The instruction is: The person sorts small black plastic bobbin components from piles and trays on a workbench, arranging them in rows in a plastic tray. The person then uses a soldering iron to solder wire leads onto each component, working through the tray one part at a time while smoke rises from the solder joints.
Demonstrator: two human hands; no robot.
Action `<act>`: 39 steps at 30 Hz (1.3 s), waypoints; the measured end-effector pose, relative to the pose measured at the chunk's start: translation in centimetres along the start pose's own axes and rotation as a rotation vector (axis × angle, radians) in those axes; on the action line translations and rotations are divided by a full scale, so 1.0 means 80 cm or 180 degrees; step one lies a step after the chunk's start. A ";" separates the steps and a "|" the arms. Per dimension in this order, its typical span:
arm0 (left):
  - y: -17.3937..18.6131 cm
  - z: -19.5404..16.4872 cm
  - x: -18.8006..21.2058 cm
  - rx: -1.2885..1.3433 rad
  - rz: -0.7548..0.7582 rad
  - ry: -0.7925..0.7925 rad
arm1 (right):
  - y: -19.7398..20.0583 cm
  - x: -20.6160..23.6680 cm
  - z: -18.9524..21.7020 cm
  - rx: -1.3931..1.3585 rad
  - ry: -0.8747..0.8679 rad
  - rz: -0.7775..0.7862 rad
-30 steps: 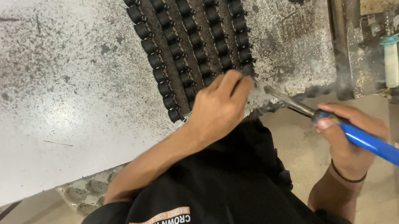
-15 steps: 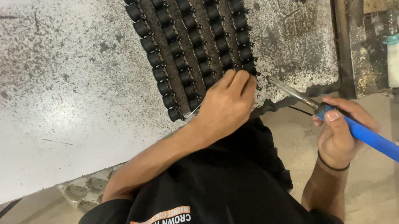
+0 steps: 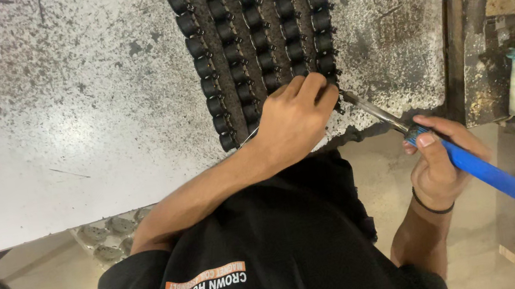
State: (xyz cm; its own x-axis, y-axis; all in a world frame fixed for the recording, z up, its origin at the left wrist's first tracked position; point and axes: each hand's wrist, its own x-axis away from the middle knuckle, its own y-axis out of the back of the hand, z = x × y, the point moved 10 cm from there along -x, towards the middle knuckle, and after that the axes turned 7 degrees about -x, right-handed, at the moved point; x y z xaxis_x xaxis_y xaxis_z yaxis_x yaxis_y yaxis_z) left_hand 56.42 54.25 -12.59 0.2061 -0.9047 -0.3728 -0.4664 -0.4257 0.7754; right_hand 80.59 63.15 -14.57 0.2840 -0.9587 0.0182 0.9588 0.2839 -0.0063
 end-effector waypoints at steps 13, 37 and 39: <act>0.018 -0.004 -0.012 0.0183 0.0084 0.0022 | -0.046 -0.015 0.072 0.1097 0.0280 0.0742; -0.011 0.023 -0.019 -0.0005 0.0138 0.0129 | -0.064 -0.039 0.051 0.0861 0.0358 0.0465; -0.016 0.022 -0.021 -0.0010 0.0160 0.0097 | -0.087 -0.037 0.077 0.1430 0.0651 0.0790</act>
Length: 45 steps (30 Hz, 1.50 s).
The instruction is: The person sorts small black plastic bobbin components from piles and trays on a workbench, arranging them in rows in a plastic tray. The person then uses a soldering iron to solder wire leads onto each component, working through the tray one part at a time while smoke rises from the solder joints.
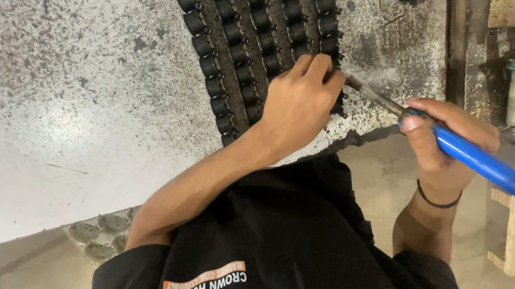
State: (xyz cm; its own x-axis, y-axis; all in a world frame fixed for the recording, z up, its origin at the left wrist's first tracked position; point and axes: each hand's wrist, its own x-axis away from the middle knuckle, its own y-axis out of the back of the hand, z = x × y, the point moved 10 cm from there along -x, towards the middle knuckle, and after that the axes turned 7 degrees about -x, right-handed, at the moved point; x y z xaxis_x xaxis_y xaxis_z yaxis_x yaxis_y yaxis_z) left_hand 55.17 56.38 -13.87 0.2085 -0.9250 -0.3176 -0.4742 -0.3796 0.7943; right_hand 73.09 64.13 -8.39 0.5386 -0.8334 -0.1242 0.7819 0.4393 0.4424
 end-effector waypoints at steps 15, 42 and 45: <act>0.094 0.005 -0.037 -0.0214 -0.0599 -0.0045 | 0.007 0.003 -0.079 -0.1790 -0.0446 -0.1087; 0.109 0.011 -0.036 0.0533 -0.0223 -0.0037 | 0.003 -0.029 -0.058 -0.1592 -0.0364 -0.0809; 0.135 0.001 -0.052 0.0286 -0.0807 -0.0266 | 0.002 -0.031 -0.080 -0.1826 -0.0224 -0.0821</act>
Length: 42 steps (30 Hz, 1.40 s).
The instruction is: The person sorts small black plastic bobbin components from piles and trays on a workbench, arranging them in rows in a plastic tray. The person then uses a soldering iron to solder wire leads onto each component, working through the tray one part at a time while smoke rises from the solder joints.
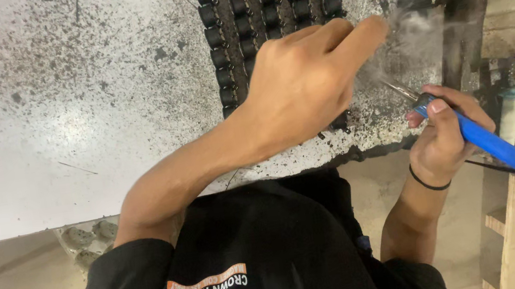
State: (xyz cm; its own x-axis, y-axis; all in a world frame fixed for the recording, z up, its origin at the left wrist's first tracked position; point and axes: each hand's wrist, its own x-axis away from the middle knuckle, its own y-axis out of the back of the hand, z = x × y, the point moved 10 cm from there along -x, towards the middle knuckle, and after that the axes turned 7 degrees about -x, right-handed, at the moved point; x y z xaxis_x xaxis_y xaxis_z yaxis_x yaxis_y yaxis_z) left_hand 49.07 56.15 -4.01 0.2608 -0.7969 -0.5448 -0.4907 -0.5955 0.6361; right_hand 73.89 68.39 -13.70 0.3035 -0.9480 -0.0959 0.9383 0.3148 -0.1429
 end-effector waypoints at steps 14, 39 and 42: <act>-0.128 0.058 0.037 -0.0542 0.0496 0.0233 | -0.008 -0.013 0.002 0.0165 -0.0012 0.0065; -0.066 0.063 -0.028 -0.0855 0.0126 0.0093 | -0.022 -0.038 -0.009 0.0064 0.0007 0.0277; -0.103 0.083 0.001 -0.0746 0.0342 0.0325 | -0.020 -0.042 -0.010 0.0125 -0.0028 0.0246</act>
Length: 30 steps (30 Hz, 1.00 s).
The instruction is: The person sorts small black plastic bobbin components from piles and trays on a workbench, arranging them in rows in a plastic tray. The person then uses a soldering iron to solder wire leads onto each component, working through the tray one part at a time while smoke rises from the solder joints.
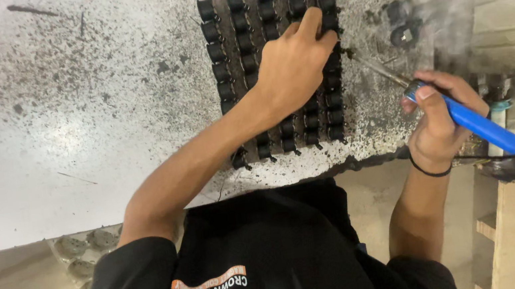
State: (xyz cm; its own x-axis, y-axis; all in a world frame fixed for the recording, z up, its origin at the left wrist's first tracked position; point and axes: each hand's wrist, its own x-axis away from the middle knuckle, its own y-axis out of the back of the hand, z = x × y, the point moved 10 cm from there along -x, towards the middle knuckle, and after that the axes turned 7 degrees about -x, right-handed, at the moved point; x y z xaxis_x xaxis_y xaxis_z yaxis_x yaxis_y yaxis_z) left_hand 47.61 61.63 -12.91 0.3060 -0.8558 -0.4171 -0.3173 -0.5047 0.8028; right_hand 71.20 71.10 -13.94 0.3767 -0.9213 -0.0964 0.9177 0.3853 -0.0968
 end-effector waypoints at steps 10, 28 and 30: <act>-0.049 -0.005 0.010 0.0179 0.0278 -0.0071 | -0.054 -0.010 0.041 0.0758 -0.0012 0.0535; 0.139 -0.033 -0.063 0.0533 -0.1328 -0.0623 | -0.017 -0.022 0.004 -0.0195 0.0135 0.0065; 0.101 -0.017 -0.070 0.0107 -0.0979 -0.0465 | -0.019 -0.028 0.005 -0.0182 0.0140 0.0133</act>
State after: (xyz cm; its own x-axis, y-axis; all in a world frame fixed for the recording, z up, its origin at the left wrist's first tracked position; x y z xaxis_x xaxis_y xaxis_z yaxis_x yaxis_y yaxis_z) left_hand 44.54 62.47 -3.55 0.2608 -0.6689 -0.6961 -0.2604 -0.7430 0.6165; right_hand 68.98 72.54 -13.21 0.4074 -0.9017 -0.1449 0.8921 0.4268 -0.1481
